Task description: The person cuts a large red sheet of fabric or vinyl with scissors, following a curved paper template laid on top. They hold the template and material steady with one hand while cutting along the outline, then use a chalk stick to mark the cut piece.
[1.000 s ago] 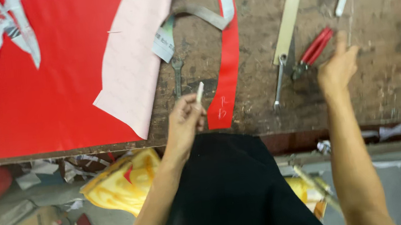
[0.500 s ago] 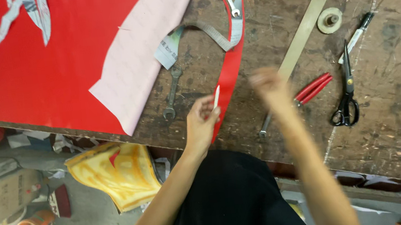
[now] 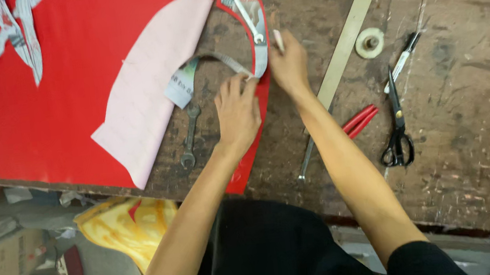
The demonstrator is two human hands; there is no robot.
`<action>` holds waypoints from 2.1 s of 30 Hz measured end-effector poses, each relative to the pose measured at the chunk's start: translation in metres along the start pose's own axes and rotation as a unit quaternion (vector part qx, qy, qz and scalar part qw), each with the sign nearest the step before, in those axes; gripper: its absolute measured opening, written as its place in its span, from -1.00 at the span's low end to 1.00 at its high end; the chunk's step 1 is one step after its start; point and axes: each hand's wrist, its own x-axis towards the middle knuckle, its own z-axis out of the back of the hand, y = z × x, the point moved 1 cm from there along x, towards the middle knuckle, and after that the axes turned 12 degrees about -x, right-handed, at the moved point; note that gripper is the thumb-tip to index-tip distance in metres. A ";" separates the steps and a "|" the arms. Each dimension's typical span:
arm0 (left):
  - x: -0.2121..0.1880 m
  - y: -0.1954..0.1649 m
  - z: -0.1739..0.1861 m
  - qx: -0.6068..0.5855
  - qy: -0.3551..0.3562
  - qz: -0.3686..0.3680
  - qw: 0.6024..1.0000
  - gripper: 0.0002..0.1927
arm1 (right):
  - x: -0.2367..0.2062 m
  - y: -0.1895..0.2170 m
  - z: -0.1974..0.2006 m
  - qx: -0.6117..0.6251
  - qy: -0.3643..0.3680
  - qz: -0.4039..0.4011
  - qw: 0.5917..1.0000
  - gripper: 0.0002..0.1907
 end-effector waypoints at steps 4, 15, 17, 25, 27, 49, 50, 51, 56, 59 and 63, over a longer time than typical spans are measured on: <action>0.056 0.013 -0.014 0.218 0.054 -0.115 0.968 -0.36 | 0.053 0.045 -0.016 -0.126 0.042 0.021 0.991 -0.54; 0.044 0.020 -0.008 0.166 0.139 -0.048 0.975 -0.52 | 0.056 -0.018 0.001 -0.287 0.137 -0.076 0.945 -0.54; 0.035 0.008 0.004 0.075 0.128 -0.017 0.989 -0.46 | 0.053 -0.047 0.017 -0.300 0.119 -0.068 0.944 -0.65; -0.019 -0.065 0.065 -0.249 -0.022 0.078 0.965 -0.49 | -0.051 -0.025 0.086 0.270 0.291 0.103 0.912 -0.46; -0.020 -0.080 0.070 -0.303 -0.038 0.166 0.938 -0.45 | -0.083 -0.005 0.093 0.220 0.356 0.125 0.899 -0.33; -0.034 0.005 -0.040 -0.085 0.044 0.084 0.992 -0.54 | 0.140 -0.247 0.228 0.269 -0.265 -0.230 0.897 -0.70; -0.035 0.007 -0.042 -0.074 0.045 0.077 0.993 -0.54 | 0.138 -0.261 0.233 0.256 -0.268 -0.257 0.892 -0.65; -0.035 0.008 -0.042 -0.063 0.044 0.068 0.995 -0.54 | 0.139 -0.273 0.237 0.245 -0.272 -0.282 0.887 -0.60; -0.024 0.004 -0.043 -0.031 0.071 0.086 0.993 -0.52 | 0.115 -0.287 0.246 0.099 -0.374 -0.268 0.882 -0.19; -0.020 0.000 -0.044 -0.007 0.073 0.097 0.993 -0.51 | 0.073 -0.240 0.216 -0.050 -0.339 -0.145 0.928 -0.25; -0.019 0.002 -0.047 0.009 0.075 0.102 0.992 -0.55 | 0.015 -0.163 0.162 -0.102 -0.096 0.003 0.990 -0.45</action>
